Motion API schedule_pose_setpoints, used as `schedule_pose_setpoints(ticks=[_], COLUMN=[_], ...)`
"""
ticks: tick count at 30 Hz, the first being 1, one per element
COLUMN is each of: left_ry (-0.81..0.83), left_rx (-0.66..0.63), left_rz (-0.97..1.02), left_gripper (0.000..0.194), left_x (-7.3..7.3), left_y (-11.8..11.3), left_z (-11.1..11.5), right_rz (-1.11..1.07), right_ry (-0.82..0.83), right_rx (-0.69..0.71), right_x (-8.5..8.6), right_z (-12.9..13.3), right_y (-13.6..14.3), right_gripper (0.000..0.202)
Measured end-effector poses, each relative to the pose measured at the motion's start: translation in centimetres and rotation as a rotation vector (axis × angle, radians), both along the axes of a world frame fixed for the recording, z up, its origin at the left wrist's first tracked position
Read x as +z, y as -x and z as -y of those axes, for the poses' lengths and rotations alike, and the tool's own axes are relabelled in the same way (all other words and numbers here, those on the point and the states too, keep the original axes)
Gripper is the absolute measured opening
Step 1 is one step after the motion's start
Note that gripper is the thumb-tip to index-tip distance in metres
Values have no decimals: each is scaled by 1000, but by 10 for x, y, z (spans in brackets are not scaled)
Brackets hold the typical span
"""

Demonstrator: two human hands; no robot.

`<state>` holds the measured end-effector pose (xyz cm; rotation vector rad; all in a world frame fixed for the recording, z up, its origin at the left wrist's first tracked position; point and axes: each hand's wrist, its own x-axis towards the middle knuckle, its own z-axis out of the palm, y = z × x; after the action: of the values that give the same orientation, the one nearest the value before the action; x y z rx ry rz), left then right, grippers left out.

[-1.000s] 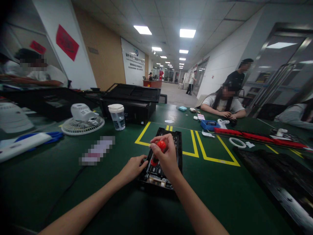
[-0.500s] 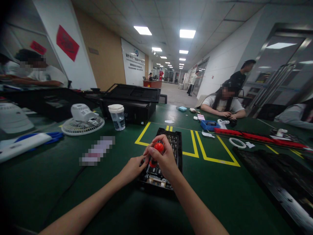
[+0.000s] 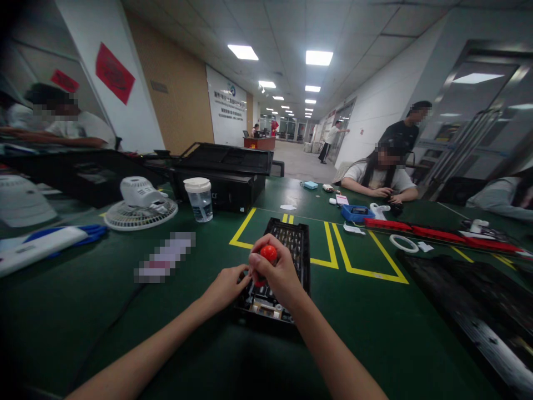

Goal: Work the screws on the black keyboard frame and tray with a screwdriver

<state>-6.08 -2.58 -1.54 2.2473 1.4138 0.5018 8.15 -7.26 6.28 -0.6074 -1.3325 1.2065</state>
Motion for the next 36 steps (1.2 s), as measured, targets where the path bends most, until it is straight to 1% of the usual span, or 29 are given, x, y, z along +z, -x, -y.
schedule_pose_setpoints(ticks=[4, 8, 12, 16, 20, 29, 36], left_ry=[6, -15, -5, 5, 2, -38, -9], left_rx=[13, -2, -5, 7, 6, -13, 4], left_rz=[-4, 8, 10, -3, -10, 5, 5], left_gripper=[29, 29, 31, 31, 31, 30, 29], left_x=[0, -3, -2, 0, 0, -5, -2], left_y=[0, 0, -1, -1, -2, -2, -2], left_z=[0, -1, -1, -1, 0, -2, -1], right_rz=[-7, -20, -81, -154, -196, -209, -193], right_ry=[6, -4, -6, 22, 55, 47, 51], right_rx=[0, 2, 57, 115, 126, 145, 123], right_x=[0, 0, 4, 9, 10, 10, 11], right_z=[0, -1, 1, 4, 4, 3, 3], right_y=[-1, -1, 0, 0, 0, -1, -1], right_gripper=[13, 13, 13, 23, 31, 26, 23])
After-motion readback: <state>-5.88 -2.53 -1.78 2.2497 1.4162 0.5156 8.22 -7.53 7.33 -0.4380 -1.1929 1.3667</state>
